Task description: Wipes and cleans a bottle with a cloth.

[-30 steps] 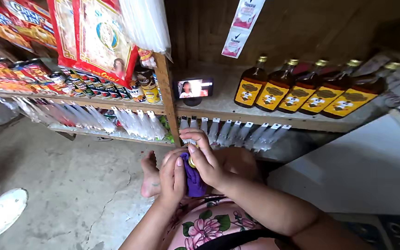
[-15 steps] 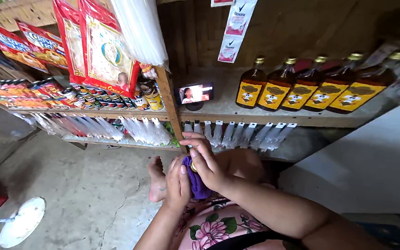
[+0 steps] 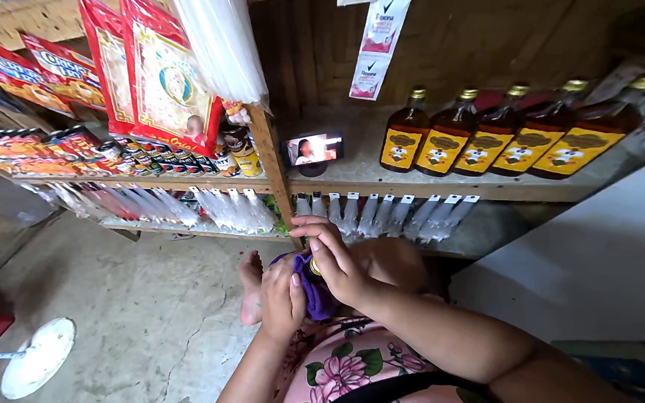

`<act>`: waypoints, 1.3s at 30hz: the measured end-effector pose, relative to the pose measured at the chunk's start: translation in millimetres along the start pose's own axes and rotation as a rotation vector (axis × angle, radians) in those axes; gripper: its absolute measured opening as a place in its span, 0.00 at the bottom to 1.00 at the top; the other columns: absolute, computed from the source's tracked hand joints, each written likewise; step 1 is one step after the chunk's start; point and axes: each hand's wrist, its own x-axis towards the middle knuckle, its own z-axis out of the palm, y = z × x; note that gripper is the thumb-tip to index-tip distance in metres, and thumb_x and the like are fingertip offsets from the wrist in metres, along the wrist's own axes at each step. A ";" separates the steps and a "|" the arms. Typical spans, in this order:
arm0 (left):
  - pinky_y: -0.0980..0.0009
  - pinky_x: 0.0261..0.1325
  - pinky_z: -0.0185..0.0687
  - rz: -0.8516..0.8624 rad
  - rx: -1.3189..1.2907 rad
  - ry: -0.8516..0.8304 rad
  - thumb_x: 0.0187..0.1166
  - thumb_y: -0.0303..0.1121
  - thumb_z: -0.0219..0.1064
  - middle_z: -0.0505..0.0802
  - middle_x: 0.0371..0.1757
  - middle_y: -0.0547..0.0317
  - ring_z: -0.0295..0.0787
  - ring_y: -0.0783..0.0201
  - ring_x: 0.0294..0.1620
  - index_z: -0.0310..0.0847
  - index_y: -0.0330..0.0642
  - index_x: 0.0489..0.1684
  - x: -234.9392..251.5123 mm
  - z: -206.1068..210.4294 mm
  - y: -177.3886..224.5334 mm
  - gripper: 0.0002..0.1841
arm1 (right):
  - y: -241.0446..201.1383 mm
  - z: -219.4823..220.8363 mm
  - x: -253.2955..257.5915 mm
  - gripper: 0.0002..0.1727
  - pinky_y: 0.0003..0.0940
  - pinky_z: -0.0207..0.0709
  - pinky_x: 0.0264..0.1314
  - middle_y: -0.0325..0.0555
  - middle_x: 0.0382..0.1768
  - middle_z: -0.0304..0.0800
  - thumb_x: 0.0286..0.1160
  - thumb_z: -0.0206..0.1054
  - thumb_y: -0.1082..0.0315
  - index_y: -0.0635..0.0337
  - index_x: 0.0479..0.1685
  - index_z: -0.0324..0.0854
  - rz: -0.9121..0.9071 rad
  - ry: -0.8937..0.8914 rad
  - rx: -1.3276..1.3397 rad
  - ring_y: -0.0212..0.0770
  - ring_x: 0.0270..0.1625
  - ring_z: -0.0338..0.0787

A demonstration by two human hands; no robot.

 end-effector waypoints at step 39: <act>0.56 0.80 0.73 0.043 -0.078 0.049 0.92 0.48 0.44 0.94 0.57 0.49 0.86 0.55 0.71 0.82 0.39 0.38 -29.2 -12.9 -27.1 0.25 | -6.4 6.0 -5.7 0.21 0.43 0.66 0.83 0.47 0.70 0.82 0.90 0.45 0.63 0.59 0.60 0.85 -0.047 -0.084 0.009 0.41 0.79 0.74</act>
